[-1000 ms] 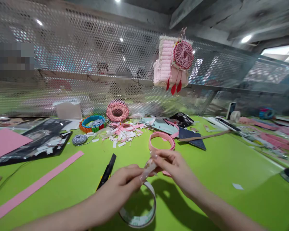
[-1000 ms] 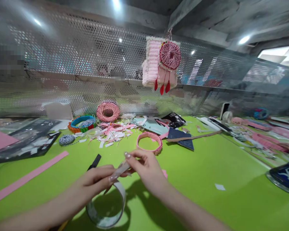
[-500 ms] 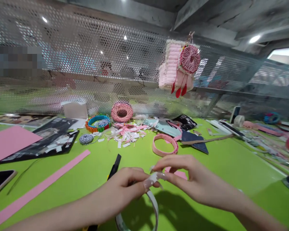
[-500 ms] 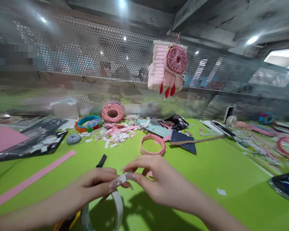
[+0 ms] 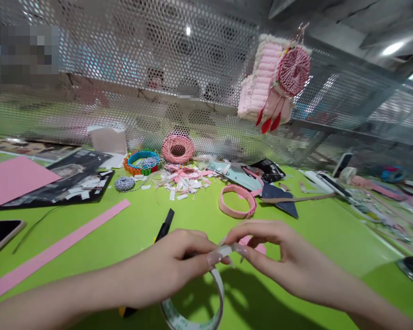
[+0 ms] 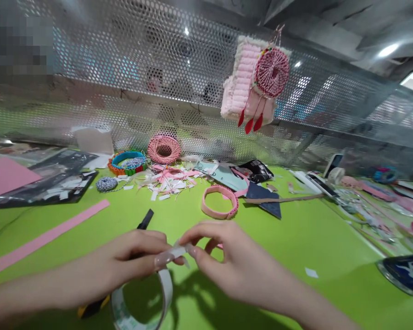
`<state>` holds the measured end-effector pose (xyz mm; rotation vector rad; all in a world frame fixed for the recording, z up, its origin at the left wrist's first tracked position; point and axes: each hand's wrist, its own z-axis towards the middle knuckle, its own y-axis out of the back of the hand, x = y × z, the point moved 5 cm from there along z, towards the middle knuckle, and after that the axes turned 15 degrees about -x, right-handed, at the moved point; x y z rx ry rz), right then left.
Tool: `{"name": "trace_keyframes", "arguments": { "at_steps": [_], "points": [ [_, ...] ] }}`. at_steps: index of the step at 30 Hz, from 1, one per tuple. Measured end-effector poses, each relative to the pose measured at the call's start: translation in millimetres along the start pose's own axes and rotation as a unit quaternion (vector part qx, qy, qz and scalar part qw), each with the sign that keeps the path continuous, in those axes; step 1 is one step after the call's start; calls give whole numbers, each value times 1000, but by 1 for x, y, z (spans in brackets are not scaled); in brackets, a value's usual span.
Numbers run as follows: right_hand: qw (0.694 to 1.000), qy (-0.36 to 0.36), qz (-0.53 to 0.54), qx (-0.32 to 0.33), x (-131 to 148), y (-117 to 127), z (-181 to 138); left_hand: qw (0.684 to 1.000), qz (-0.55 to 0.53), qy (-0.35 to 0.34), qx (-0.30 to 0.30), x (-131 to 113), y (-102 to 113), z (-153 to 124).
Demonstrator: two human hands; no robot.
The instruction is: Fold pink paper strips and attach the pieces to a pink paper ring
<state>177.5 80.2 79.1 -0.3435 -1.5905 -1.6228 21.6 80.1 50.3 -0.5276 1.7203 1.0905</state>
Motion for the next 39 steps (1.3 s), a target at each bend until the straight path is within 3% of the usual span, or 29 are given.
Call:
{"name": "trace_keyframes", "arguments": {
  "at_steps": [10, 16, 21, 25, 31, 35, 39],
  "points": [
    [992, -69, 97, 33, -15, -9, 1, 1000, -14, 21, -3, 7, -1, 2],
    [997, -49, 64, 17, -14, -7, -1, 1000, -19, 21, 9, 6, -3, 1],
    [998, 7, 44, -45, -4, -7, 0, 999, -30, 27, 4, 8, -5, 4],
    [994, -35, 79, -73, -9, -8, 8, 998, -36, 39, -16, 13, -4, 7],
    [968, -58, 127, -209, -32, 20, 14, 996, -64, 56, 12, 9, -3, 1],
    [974, -62, 109, -187, -35, 23, 8, 993, -78, 83, 19, 8, -1, -3],
    [959, -90, 226, -147, -29, 16, 8, 993, -84, 79, 23, 6, -1, -5]
  ]
}}
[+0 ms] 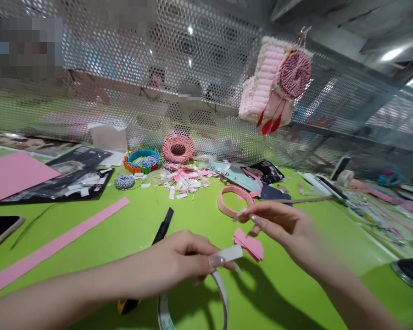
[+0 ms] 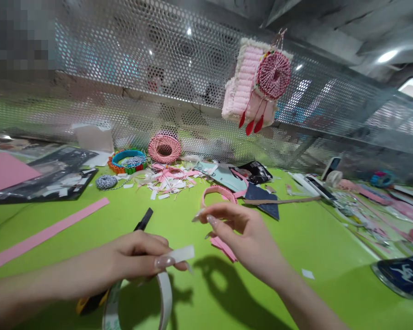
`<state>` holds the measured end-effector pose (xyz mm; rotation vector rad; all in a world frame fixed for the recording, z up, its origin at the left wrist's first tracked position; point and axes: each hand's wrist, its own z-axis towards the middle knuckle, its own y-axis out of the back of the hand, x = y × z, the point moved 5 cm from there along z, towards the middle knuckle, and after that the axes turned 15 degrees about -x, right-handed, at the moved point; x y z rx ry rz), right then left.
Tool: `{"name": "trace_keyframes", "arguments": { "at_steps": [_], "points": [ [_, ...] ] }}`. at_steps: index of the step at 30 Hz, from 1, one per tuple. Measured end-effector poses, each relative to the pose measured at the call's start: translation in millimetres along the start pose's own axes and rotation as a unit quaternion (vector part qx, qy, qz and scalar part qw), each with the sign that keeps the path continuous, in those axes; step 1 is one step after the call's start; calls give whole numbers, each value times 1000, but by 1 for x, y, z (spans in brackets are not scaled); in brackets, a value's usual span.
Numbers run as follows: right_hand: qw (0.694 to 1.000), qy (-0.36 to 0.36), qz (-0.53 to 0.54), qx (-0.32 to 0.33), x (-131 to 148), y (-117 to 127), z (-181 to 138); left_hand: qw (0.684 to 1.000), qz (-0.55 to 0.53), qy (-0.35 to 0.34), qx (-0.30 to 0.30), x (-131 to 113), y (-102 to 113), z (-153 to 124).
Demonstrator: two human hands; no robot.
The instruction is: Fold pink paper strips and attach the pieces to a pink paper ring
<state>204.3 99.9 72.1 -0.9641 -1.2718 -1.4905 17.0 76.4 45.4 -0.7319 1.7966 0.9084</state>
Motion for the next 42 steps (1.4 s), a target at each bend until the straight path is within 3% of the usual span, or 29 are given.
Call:
{"name": "trace_keyframes", "arguments": {
  "at_steps": [7, 15, 18, 21, 24, 26, 32, 38, 40, 42],
  "points": [
    [986, -76, 121, 81, 2, -18, -4, 997, 47, -60, 27, -11, -4, -8],
    [992, -86, 71, 64, 4, -39, -4, 983, 98, -138, 77, -22, -6, -22],
    [998, -32, 35, 46, -1, -51, -2, 969, 130, -185, 101, -27, -6, -31],
    [994, 95, -33, 43, -6, -69, 10, 945, 162, -252, 130, -34, -6, -40],
    [947, 246, -204, 12, -10, -90, 36, 925, 183, -302, 141, -41, -5, -46],
    [931, 271, -242, -15, -16, -101, 57, 917, 194, -316, 145, -43, -5, -49],
    [922, 285, -262, -26, -34, -113, 91, 944, 161, -280, 64, -43, 4, -48],
    [937, 263, -229, -7, -24, -93, 72, 970, 96, -223, -21, -41, 15, -37],
    [953, 239, -186, 11, -14, -79, 62, 976, 86, -192, -50, -39, 20, -32],
    [977, 179, -88, 73, -6, -67, 48, 972, 95, -194, -89, -39, 26, -28]
  ]
}}
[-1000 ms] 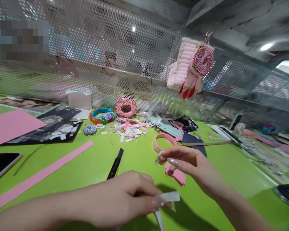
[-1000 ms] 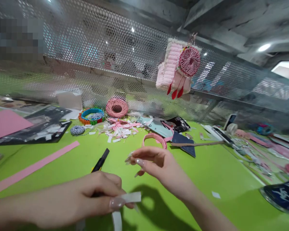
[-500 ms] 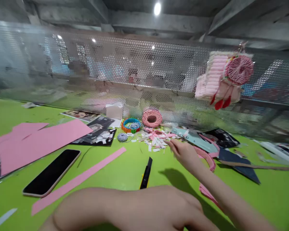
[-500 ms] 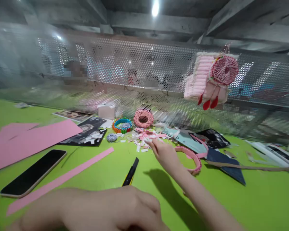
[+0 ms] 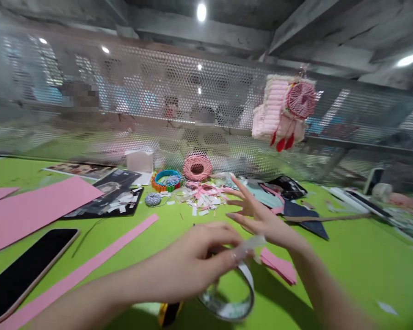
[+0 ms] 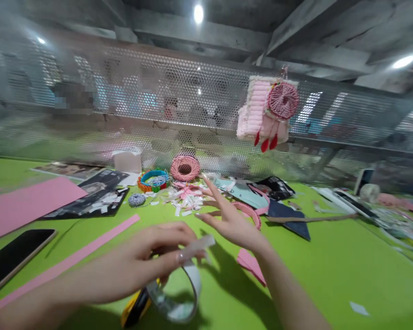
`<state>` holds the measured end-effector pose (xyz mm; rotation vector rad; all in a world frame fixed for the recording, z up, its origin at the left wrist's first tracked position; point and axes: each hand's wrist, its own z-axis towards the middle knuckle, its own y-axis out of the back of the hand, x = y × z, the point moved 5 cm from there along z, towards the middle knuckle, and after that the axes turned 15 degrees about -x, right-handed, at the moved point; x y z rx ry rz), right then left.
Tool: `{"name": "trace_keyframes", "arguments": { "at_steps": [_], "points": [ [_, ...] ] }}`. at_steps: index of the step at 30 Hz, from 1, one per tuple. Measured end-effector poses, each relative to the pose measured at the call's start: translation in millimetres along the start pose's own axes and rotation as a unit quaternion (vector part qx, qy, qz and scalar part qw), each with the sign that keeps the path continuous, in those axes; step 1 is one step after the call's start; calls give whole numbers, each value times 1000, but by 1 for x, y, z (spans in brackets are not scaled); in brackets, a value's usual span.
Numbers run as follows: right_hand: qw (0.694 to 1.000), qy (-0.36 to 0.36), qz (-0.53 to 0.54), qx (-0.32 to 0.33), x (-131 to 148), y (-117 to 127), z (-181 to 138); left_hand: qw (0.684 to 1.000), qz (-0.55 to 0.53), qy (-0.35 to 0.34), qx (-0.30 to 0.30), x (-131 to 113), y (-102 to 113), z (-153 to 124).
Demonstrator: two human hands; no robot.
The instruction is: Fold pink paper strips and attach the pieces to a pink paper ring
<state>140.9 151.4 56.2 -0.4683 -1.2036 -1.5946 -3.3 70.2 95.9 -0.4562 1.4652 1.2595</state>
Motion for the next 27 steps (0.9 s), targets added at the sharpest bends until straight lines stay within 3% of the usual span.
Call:
{"name": "trace_keyframes", "arguments": {
  "at_steps": [3, 5, 7, 10, 12, 18, 20, 24, 27],
  "points": [
    [994, -88, 52, -29, 10, 24, -16, 998, 35, -31, -50, 2, 5, 3],
    [994, -80, 51, -61, 20, 38, -24, 996, 50, -45, -60, 4, 5, 3],
    [997, -54, 42, -38, 30, 46, -30, 993, 70, -62, -68, 5, 4, 2],
    [995, -61, 33, 78, 39, 40, -38, 984, 115, -99, -93, 4, 5, 1],
    [991, -66, 31, 110, 43, 33, -43, 977, 140, -122, -103, 4, 3, 1],
    [998, -35, -42, 44, 52, 13, -47, 965, 162, -164, -126, 9, -2, 3],
    [997, -32, -51, 50, 52, 11, -47, 976, 133, -134, -107, 13, -1, 5],
    [996, -1, -75, 39, 50, 15, -45, 997, 63, -37, 14, 22, 0, 10],
    [995, 30, -89, 28, 50, 16, -43, 998, 26, -35, 55, 25, 4, 18]
  ]
}}
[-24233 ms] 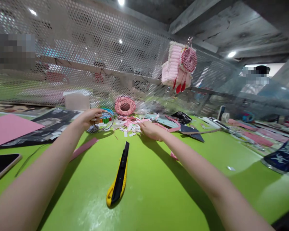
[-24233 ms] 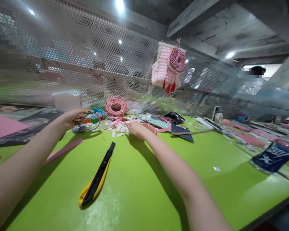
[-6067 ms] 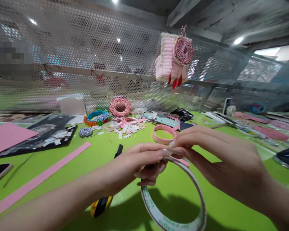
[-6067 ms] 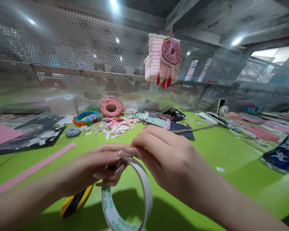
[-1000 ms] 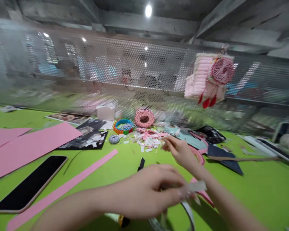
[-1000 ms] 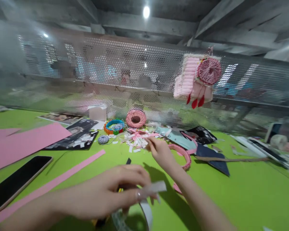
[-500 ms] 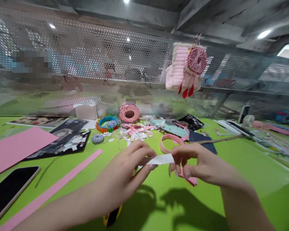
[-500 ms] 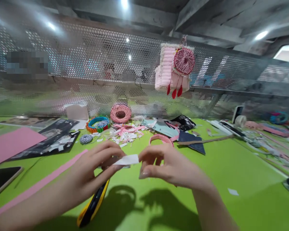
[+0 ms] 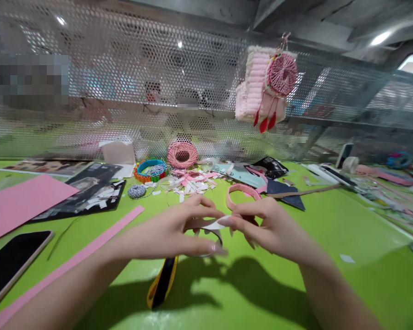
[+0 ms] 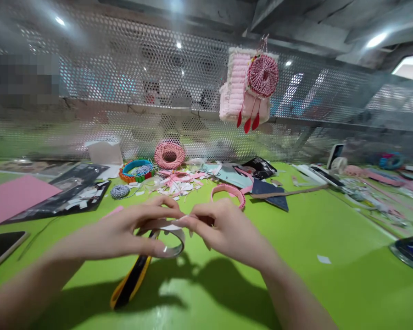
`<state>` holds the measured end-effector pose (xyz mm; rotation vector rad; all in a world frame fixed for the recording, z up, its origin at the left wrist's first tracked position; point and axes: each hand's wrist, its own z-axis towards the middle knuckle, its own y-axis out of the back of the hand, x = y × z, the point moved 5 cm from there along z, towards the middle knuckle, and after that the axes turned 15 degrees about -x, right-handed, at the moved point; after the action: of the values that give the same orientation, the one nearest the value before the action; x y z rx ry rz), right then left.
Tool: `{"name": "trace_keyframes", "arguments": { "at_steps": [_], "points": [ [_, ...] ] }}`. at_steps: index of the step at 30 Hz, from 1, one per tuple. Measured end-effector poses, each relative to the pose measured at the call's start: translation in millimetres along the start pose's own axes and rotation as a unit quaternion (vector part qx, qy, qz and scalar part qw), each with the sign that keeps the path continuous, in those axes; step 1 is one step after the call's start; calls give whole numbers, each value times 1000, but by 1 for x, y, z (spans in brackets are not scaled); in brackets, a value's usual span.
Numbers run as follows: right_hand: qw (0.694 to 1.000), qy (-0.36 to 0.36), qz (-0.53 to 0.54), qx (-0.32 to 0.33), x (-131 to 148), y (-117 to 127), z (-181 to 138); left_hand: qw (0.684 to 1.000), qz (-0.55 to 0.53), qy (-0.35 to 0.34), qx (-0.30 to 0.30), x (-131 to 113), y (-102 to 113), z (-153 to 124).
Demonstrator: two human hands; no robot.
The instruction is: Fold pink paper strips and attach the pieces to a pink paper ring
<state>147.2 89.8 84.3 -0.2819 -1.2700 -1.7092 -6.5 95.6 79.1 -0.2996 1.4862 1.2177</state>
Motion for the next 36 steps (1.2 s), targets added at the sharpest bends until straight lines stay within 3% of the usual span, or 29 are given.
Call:
{"name": "trace_keyframes", "arguments": {
  "at_steps": [7, 9, 12, 13, 16, 20, 24, 30, 36],
  "points": [
    [996, 38, -78, -14, 7, 12, 1, 994, -41, 88, -53, 16, 1, 16],
    [986, 13, -140, -88, -1, 31, 5, 991, -49, 95, -81, 16, 2, 16],
    [945, -68, -207, -243, -28, 70, 10, 988, -74, 87, -99, 13, 4, 14],
    [937, -95, -231, -244, -41, 77, 11, 988, -79, 80, -106, 13, 6, 14],
    [955, -136, -259, -51, -84, 69, 14, 985, -76, 73, -137, 14, 11, 14],
    [954, -151, -247, 78, -128, 48, 6, 974, -73, 93, -196, 20, 20, 15],
    [940, -180, -265, 115, -149, 43, 2, 958, -71, 115, -253, 24, 25, 17],
    [930, -199, -291, 109, -136, 47, -7, 948, -39, 113, -296, 34, 29, 20],
    [923, -219, -299, 108, -135, 12, -56, 960, -30, 114, -253, 34, 22, 22]
  ]
}}
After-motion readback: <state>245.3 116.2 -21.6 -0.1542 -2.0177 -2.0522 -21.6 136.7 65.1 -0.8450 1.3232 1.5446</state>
